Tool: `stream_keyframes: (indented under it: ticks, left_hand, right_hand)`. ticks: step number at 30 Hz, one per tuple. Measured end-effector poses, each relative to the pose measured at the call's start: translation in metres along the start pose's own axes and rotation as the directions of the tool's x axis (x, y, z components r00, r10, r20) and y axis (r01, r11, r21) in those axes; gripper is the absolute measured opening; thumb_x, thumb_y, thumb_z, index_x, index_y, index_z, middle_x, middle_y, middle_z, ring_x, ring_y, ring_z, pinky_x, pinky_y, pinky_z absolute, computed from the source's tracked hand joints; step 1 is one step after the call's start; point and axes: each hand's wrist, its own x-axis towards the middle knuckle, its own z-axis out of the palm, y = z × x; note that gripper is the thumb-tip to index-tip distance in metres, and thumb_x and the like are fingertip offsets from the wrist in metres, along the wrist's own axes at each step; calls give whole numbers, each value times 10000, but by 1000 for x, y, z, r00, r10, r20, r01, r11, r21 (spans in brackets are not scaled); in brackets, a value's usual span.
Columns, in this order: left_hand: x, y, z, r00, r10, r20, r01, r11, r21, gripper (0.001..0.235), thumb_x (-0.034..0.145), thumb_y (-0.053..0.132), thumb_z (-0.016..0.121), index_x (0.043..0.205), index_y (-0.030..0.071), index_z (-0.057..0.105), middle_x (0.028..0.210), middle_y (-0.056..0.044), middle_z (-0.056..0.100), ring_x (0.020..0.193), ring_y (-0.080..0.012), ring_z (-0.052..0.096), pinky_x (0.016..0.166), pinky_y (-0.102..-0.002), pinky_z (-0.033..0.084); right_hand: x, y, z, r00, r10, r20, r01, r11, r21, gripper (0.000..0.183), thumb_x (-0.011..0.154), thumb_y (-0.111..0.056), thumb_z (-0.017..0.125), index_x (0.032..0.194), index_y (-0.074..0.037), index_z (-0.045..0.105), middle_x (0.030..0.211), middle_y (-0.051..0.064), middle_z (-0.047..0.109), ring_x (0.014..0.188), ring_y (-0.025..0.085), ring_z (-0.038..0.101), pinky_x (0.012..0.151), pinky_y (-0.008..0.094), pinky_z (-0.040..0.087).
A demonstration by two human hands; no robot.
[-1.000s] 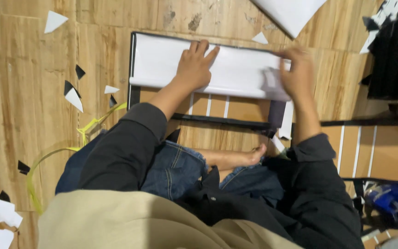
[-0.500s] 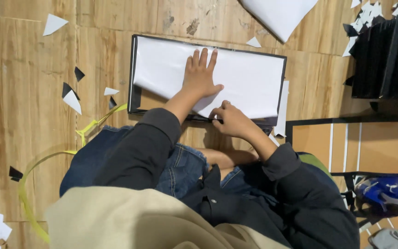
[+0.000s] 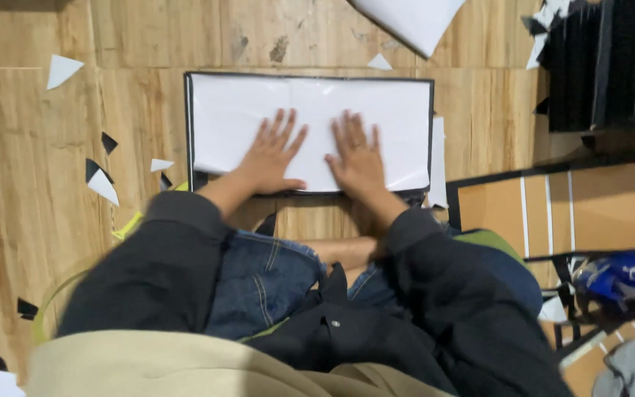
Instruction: The person sits on the floor and assembles picture frames by placing white paper sheets into black frames. They smooth the paper with their hands and wipe the surface with a grey cloth, repeating the process for multiple frames.
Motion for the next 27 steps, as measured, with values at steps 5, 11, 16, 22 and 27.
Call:
stream_keyframes:
  ticks: [5, 11, 16, 22, 27]
  left_hand:
    - [-61, -72, 27, 995, 68, 73, -78, 986, 146, 814, 837, 612, 353, 1499, 230, 72, 1564, -135, -32, 1424, -372, -67, 1128, -533, 62]
    - [-113, -123, 51, 931, 296, -214, -261, 949, 180, 691, 878, 424, 323, 1481, 158, 115, 1556, -201, 28, 1427, -416, 32, 1098, -569, 141]
    - [-116, -121, 42, 982, 166, -93, -155, 982, 110, 694, 865, 457, 232, 1477, 226, 1, 1561, -118, -116, 1435, -318, -116, 1093, -565, 43]
    - [-113, -129, 40, 986, 155, -67, -141, 974, 178, 614, 898, 493, 113, 1465, 273, 31, 1573, -64, -101, 1446, -271, -120, 1103, -507, -10]
    - [-123, -140, 43, 884, 346, -314, -200, 887, 415, 633, 887, 409, 364, 1507, 293, 302, 1607, -14, 308, 1515, -289, 252, 1087, -601, 307]
  right_hand:
    - [-34, 80, -50, 978, 210, 16, -205, 968, -143, 688, 954, -540, 354, 1509, -178, 171, 1539, 213, 55, 1408, 398, 22, 1085, 612, 17]
    - [-108, 191, -149, 766, 640, -55, -588, 664, -463, 717, 810, -401, 538, 1459, -185, 321, 1514, 165, 151, 1358, 424, 127, 1013, 661, 78]
    - [-212, 184, -255, 346, 926, 151, -871, 377, -316, 680, 895, -397, 495, 1399, 26, 321, 1377, 304, 364, 1242, 472, 357, 1009, 557, 247]
    - [-330, 184, -227, -56, 987, 152, -935, 2, -356, 1047, 718, -706, 478, 1480, -86, 113, 1507, 262, 89, 1396, 414, 80, 1091, 592, 101]
    - [-326, 160, -281, 295, 708, -641, -955, 204, -215, 776, 939, -194, 798, 1406, 116, 261, 1406, 333, 280, 1259, 505, 67, 928, 718, -56]
